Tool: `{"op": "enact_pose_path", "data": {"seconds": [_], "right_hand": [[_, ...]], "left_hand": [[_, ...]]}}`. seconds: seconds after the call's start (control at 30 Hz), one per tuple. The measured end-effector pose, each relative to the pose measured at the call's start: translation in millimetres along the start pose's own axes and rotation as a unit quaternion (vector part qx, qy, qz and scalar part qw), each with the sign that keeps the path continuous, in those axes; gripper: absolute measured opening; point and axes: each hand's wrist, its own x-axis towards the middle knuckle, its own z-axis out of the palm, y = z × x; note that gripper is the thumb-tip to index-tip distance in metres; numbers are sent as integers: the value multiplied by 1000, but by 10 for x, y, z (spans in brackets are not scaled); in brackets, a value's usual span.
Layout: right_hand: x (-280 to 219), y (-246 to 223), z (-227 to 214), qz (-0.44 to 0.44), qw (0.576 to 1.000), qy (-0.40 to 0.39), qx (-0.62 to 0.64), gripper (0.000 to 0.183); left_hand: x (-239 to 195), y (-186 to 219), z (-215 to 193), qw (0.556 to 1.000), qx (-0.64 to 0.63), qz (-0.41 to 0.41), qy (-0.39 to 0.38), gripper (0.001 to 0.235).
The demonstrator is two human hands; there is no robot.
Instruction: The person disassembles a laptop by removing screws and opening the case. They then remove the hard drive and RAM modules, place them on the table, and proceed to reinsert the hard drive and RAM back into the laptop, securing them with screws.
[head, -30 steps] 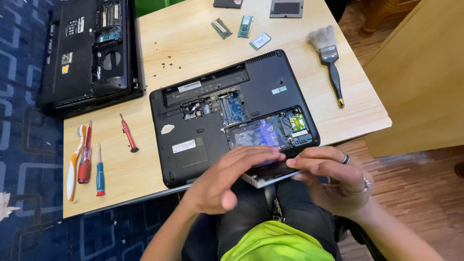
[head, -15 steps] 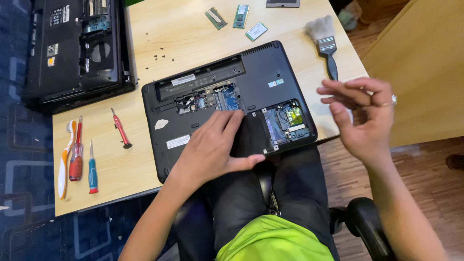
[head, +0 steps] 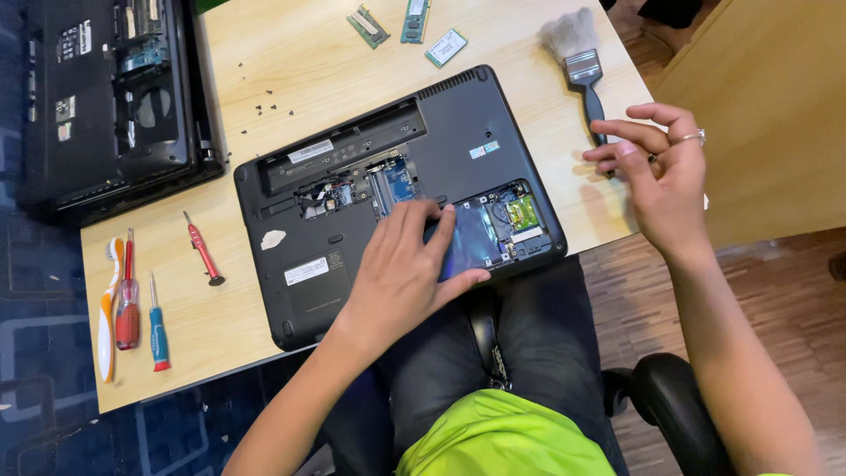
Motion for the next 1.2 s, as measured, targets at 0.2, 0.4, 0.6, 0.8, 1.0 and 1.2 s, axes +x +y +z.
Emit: {"op": "enact_pose_path", "data": {"seconds": [0.2,0.4,0.6,0.8,1.0,1.2], "right_hand": [[6,14,-19,2,1000,-7,4,20],[2,7,-14,-11,1000,-13,-20,19],[-15,35,-16,-14,999,-17,-26,19],[-37,85,-17,-15,999,-26,-37,20],[-84,-45,92,-25,995,-40,-86,21],[-413,-372,523,-27,967,-58,-246,58]], "left_hand": [[2,30,52,994,-97,-36,19,64],[-2,28,147,989,-119,-10,92,59],[-44,-172,-157,985,-168,-10,-22,62],[-169,-675,-499,969,-176,50,-165,44],[-28,-813,-330,978,-44,146,-143,46],[160,-893,-357,944,133,302,6,55]]}}
